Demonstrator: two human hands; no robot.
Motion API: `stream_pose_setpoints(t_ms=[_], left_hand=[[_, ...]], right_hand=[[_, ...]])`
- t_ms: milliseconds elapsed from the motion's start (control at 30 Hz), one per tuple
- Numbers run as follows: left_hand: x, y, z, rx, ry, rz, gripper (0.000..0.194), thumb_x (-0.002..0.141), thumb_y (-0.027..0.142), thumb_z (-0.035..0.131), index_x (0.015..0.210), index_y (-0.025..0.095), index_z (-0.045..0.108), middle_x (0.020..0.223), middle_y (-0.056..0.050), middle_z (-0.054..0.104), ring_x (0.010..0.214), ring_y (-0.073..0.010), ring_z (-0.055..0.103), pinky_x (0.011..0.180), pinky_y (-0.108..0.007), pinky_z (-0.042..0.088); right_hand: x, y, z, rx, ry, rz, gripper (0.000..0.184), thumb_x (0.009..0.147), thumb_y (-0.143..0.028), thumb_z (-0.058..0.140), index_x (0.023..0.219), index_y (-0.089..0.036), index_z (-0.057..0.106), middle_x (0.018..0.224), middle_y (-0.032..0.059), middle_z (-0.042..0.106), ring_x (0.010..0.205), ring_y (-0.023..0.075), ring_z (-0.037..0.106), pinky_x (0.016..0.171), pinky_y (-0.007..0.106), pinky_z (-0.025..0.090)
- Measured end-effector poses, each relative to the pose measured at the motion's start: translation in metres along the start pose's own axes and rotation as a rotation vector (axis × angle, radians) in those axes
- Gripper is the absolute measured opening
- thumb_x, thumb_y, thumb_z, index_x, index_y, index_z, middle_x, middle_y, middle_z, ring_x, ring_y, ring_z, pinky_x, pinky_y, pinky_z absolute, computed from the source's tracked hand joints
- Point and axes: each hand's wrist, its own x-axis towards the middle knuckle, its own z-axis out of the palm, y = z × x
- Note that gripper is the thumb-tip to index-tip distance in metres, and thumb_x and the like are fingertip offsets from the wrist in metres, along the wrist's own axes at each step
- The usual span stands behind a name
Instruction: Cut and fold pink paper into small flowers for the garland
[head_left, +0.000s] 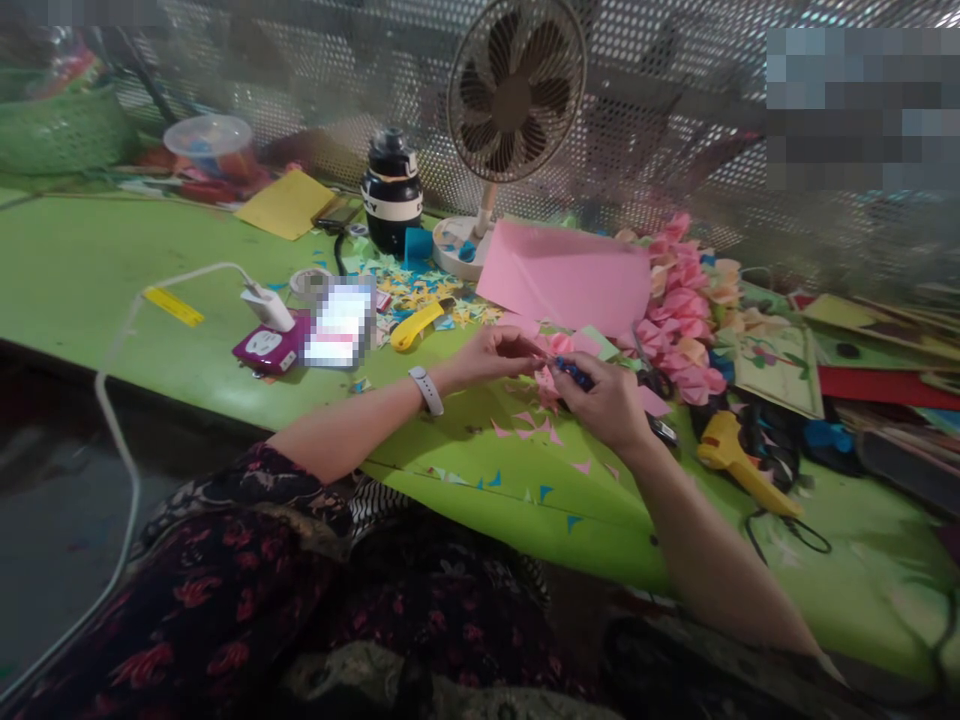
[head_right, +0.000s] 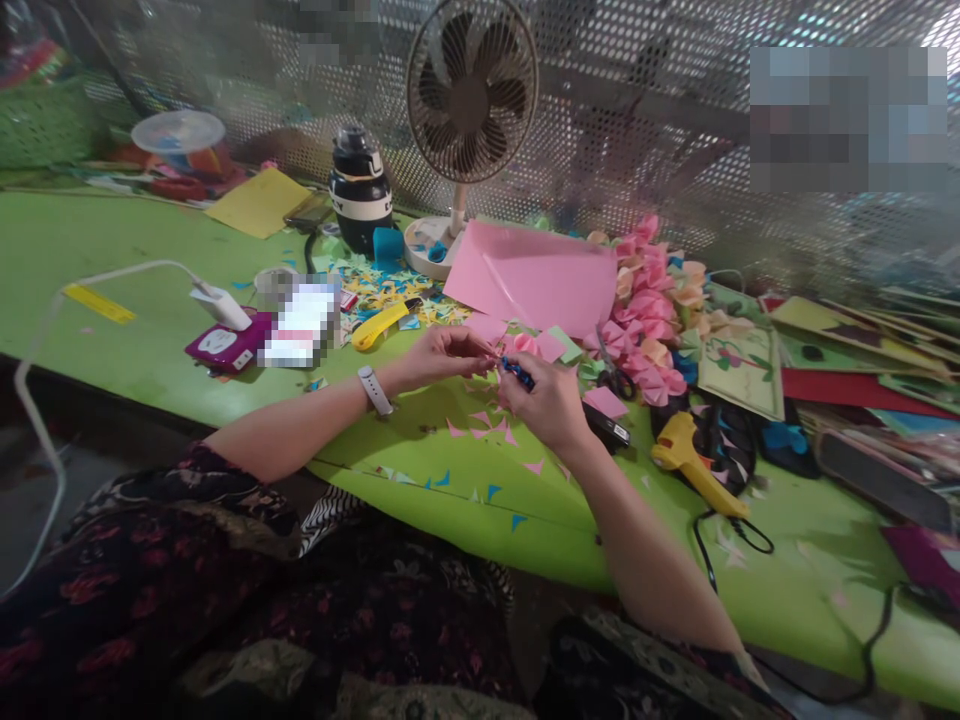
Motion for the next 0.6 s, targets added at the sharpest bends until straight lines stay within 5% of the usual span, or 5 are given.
stream_pose_setpoints(t_ms=[600], left_hand=[[-0.0011,-0.0018,-0.0008,0.025,0.008,-0.091,0.029,0.076,0.034,0.081,0.091,0.013,0.070,0.085,-0.004,0.072,0.073,-0.0104,0.063,0.070,-0.028,0.054]], right_hand=[[-0.0004,-0.0001,0.0005,0.021,-0.009,0.003,0.028,0.087,-0.034,0.057,0.095,-0.015,0.076,0.072,0.0066,0.073,0.054,0.0156,0.057,0.053,0.028,0.042]])
